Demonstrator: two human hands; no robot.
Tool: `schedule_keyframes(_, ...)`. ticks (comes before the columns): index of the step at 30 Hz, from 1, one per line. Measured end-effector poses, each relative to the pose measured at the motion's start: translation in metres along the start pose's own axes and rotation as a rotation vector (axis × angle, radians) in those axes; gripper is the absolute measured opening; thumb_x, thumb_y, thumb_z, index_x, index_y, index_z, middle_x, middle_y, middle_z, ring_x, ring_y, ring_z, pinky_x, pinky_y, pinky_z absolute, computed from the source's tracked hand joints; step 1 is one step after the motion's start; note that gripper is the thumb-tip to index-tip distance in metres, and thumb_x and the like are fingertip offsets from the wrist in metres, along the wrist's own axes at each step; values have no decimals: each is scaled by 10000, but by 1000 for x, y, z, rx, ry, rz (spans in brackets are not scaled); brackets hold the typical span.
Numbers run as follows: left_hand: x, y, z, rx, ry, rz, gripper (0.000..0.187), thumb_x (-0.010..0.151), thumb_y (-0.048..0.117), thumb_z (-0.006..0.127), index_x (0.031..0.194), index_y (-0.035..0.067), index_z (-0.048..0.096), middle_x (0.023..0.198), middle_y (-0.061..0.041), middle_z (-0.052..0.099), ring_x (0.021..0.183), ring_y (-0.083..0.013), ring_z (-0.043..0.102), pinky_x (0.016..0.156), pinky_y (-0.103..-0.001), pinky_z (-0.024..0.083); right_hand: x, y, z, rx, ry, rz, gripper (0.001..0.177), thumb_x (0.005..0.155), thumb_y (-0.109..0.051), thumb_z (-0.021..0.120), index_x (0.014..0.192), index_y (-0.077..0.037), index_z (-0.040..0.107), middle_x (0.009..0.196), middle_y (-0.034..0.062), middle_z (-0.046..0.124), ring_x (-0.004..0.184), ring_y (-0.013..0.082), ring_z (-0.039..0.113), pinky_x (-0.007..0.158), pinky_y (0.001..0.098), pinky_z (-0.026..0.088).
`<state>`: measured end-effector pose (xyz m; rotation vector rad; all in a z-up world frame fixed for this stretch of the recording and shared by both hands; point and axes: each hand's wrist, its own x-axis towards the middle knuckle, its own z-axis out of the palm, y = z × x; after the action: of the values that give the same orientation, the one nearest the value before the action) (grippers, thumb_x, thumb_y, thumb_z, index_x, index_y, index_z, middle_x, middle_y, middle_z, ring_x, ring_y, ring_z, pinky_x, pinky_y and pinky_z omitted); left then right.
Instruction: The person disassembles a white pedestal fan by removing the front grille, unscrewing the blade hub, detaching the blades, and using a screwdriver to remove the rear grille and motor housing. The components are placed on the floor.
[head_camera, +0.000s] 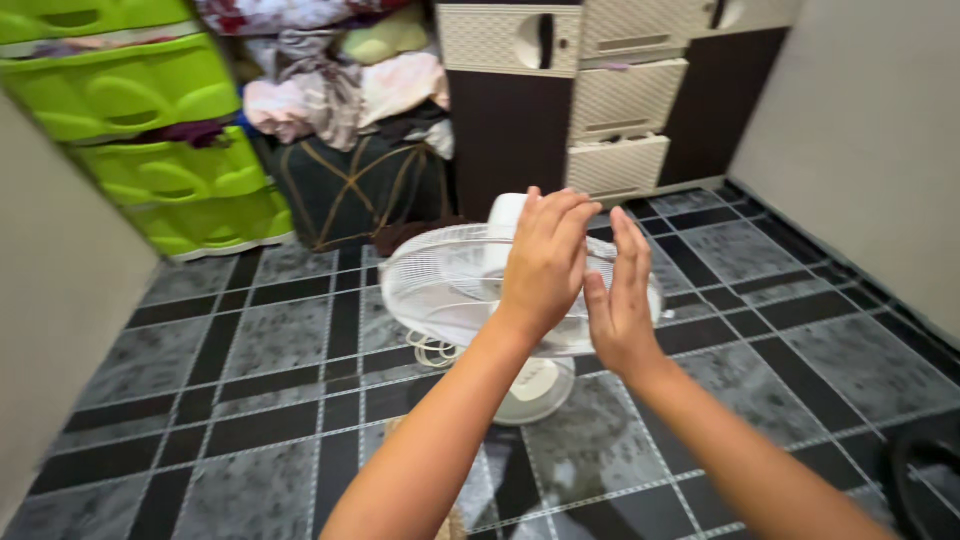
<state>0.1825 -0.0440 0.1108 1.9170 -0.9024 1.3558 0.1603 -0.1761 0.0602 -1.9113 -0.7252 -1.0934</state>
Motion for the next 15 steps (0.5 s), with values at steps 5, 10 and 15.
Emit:
schedule_keyframes(5, -34, -33, -57, 146, 155, -239, 163, 962, 94, 644, 1115, 70, 691, 1177, -94, 698, 1164, -314, 629, 1121, -503, 399, 15, -2, 12, -225, -174, 23, 745, 1035, -420, 517, 1616, -34, 256, 1657, 218, 263, 1558, 388, 227, 1228, 659, 19)
schedule_keyframes(10, -93, -87, -96, 167, 280, -613, 208, 971, 145, 621, 1135, 46, 701, 1165, -132, 697, 1111, -316, 645, 994, -417, 480, 23, -16, 25, -390, -216, -23, 824, 949, -522, 617, 1580, -75, 333, 1627, 190, 255, 1550, 373, 187, 1213, 690, -5)
schedule_keyframes(15, -127, -141, -99, 17, 346, -888, 296, 1003, 214, 581, 1177, 27, 730, 1144, -155, 729, 1066, -273, 689, 937, -374, 528, 33, -49, 63, -402, -272, -155, 812, 854, -501, 700, 1504, -106, 415, 1579, 180, 290, 1515, 371, 228, 1203, 681, 17)
